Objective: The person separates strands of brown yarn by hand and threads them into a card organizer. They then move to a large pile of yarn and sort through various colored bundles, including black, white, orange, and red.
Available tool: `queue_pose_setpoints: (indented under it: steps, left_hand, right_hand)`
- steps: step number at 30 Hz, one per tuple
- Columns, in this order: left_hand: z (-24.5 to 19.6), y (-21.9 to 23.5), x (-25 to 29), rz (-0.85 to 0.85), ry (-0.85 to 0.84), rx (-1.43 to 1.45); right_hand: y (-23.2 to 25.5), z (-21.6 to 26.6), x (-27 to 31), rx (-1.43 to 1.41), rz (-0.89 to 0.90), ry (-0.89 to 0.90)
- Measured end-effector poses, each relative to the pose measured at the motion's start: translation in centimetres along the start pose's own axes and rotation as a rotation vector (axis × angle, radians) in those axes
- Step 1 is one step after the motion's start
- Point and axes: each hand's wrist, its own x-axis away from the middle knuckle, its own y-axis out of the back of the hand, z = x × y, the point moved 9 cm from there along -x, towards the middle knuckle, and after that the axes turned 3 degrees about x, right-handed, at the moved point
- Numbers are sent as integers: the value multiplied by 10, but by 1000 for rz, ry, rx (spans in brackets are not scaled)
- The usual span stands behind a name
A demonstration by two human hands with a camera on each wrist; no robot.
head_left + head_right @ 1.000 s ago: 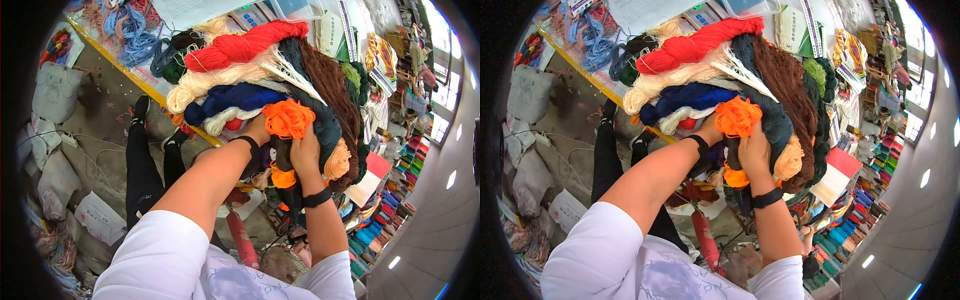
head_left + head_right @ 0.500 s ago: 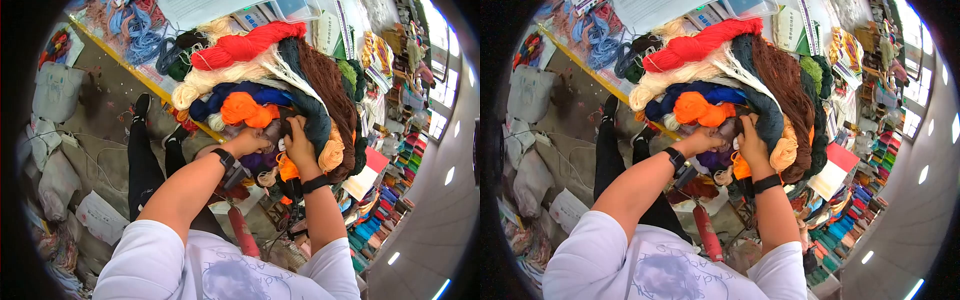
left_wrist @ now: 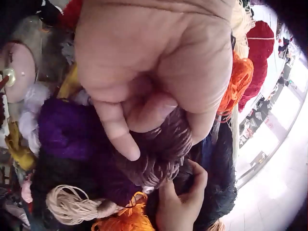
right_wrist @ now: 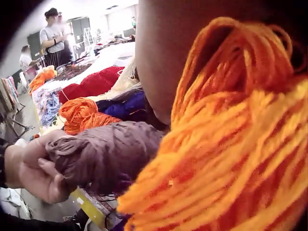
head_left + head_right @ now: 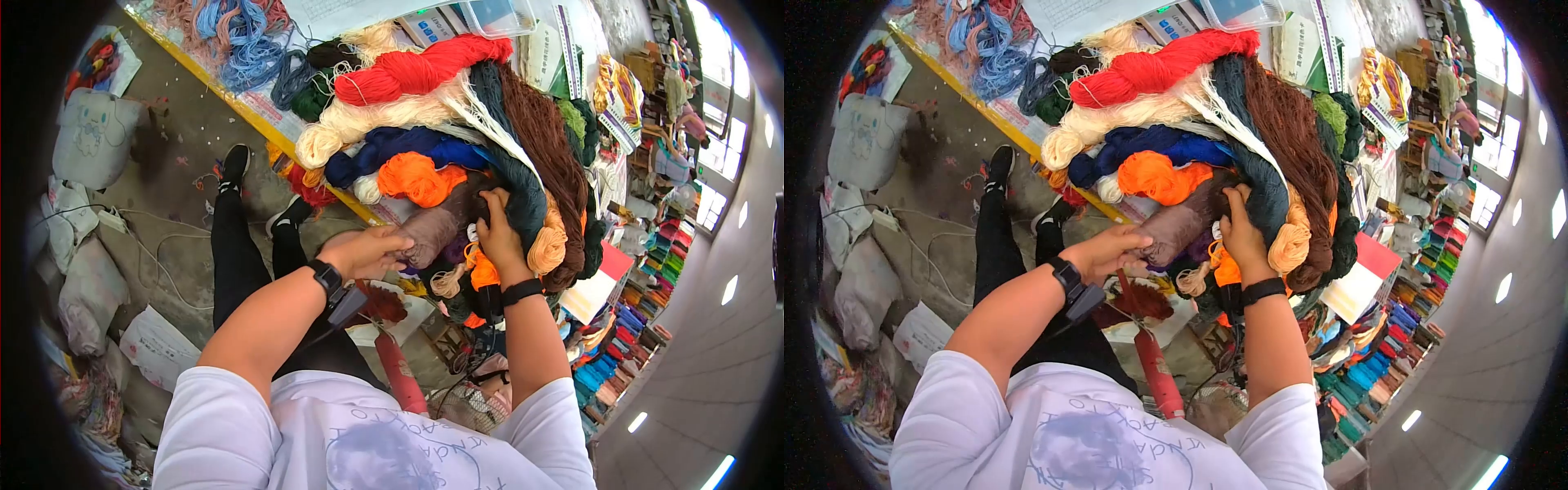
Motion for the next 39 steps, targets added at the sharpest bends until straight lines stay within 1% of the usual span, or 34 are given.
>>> queue_pose_setpoints:
  steps: [2, 3, 4, 5, 6, 7, 8, 10, 11, 12, 13, 14, 16, 18, 20, 22, 23, 24, 25, 26, 27, 28, 29, 30, 31, 32, 34, 35, 36, 38, 39]
  left_hand:
    - [15, 23, -8, -7, 0, -33]
    - [12, 30, -8, -43, -25, -194]
    - [8, 33, -10, -75, -52, -357]
    - [8, 34, -12, -71, -55, -361]
    - [5, 42, -12, -179, -87, -451]
    - [3, 51, -9, -291, -115, -539]
    - [6, 53, -9, -292, -110, -537]
    - [5, 46, -12, -168, -110, -437]
    - [5, 46, -11, -168, -111, -441]
    - [4, 36, -6, -108, -89, -380]
    - [7, 28, -3, -49, -65, -316]
    - [10, 30, -2, -49, -63, -319]
    - [25, 40, -7, 5, -11, -141]
    - [28, 63, -13, 14, -31, -208]
    - [27, 69, -20, 23, -42, -264]
    - [19, 90, -21, -223, -80, -618]
    - [25, 91, -20, -232, -72, -619]
    - [16, 90, -18, -283, -178, -692]
    - [5, 88, -15, -333, -290, -764]
    - [5, 88, -14, -341, -293, -769]
    - [1, 87, -6, -407, -239, -773]
    - [-1, 89, 6, -473, -180, -776]
    - [-9, 85, 16, -480, -177, -779]
    - [-30, 81, 27, -548, -235, -951]
    - [-52, 71, 41, -613, -294, -1123]
    - [-62, 61, 51, -615, -292, -1127]
    - [-104, 10, 81, -587, -679, -1138]
    - [-111, -1, 81, -567, -753, -1193]
    - [-112, 0, 72, -567, -745, -1193]
    - [-119, -31, 73, -480, -1229, -1342]
    - [-115, -41, 68, -485, -1228, -1340]
  right_hand:
    - [-5, -4, 2, -85, 85, -115]
    - [-5, -3, 3, -86, 84, -117]
    - [0, 4, 2, -31, 46, -39]
    - [4, 10, 0, 26, 7, 40]
    - [3, 9, -1, 29, 5, 39]
    - [-2, 5, -1, -39, 9, 0]
    - [-6, 2, 2, -109, 14, -38]
    - [-2, 10, 2, -108, 18, -32]
    - [1, 13, 0, -106, 15, -26]
    - [1, 11, 0, -108, 10, -28]
    - [0, 10, -1, -73, -9, 5]
    - [-1, 10, 0, -38, -26, 39]
    - [-7, 4, 2, -59, -15, 3]
    - [-9, 1, -3, -77, -15, -23]
    - [-8, 5, -2, -15, -33, 37]
    - [-13, 7, -3, -53, -29, 22]
    - [-21, 2, -1, -131, 24, -71]
    - [-27, 0, -1, -207, 72, -160]
    - [-30, 4, -2, -215, 69, -155]
    - [-29, 20, -2, -124, 11, -31]
    - [-30, 36, 0, -32, -48, 92]
    - [-36, 44, 2, -41, -50, 92]
    - [-45, 48, 5, -103, -13, 53]
    - [-53, 53, 5, -164, 21, 16]
    - [-66, 54, 5, -135, 159, -113]
    - [-71, 60, 6, 17, 143, -114]
    - [-70, 85, 11, -29, 313, -289]
    - [-60, 105, 14, -89, 370, -323]
    - [-39, 132, 9, -16, 379, -332]
    - [-16, 169, -3, -153, 372, -251]
    - [-6, 176, -10, -140, 200, -200]
